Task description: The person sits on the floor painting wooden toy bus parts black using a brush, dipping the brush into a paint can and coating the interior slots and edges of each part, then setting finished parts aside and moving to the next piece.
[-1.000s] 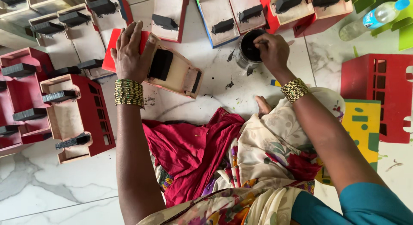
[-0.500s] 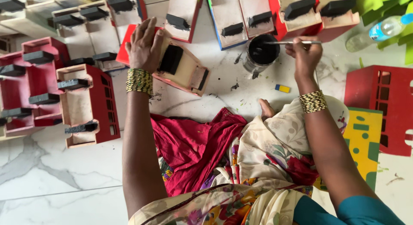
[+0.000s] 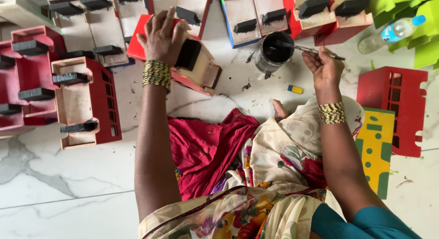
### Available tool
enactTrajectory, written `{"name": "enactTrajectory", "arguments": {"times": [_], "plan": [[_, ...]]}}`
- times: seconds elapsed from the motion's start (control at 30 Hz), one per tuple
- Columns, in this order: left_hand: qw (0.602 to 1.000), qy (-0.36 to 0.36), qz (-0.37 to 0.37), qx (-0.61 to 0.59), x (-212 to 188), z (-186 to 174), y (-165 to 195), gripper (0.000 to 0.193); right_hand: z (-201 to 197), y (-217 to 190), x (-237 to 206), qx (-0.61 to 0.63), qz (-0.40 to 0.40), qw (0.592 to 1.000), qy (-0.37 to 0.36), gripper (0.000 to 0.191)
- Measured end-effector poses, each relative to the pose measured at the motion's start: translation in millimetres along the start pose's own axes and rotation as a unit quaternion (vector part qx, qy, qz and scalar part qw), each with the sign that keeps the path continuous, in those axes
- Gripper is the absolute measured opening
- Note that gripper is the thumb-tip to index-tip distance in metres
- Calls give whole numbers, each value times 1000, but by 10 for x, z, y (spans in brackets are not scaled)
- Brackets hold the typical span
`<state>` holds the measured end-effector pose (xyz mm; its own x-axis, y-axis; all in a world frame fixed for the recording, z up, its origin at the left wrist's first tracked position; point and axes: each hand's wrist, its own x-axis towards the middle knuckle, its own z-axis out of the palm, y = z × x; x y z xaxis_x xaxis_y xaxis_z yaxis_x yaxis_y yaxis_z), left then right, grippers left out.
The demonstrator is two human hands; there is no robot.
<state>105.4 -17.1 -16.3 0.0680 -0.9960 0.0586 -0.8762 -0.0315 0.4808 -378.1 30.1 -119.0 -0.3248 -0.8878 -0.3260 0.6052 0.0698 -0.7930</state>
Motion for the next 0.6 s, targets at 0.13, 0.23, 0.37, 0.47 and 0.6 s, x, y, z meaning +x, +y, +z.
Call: {"name": "enactTrajectory", "arguments": {"times": [0.13, 0.23, 0.37, 0.47, 0.6], "plan": [[999, 22, 10, 28, -5, 24, -114, 62, 257, 104, -367, 35, 21, 996, -84, 13], [999, 36, 12, 26, -29, 67, -183, 59, 623, 281, -700, -28, -17, 995, -95, 11], [998, 59, 10, 27, -55, 107, -219, 58, 1109, 645, -1078, -138, -96, 979, -116, 13], [998, 63, 7, 30, -52, 89, -254, 58, 1330, 924, -1206, -188, -125, 962, -154, 15], [996, 78, 4, 39, -42, 73, -295, 56, 1504, 1334, -1199, -198, -137, 951, -193, 16]]}}
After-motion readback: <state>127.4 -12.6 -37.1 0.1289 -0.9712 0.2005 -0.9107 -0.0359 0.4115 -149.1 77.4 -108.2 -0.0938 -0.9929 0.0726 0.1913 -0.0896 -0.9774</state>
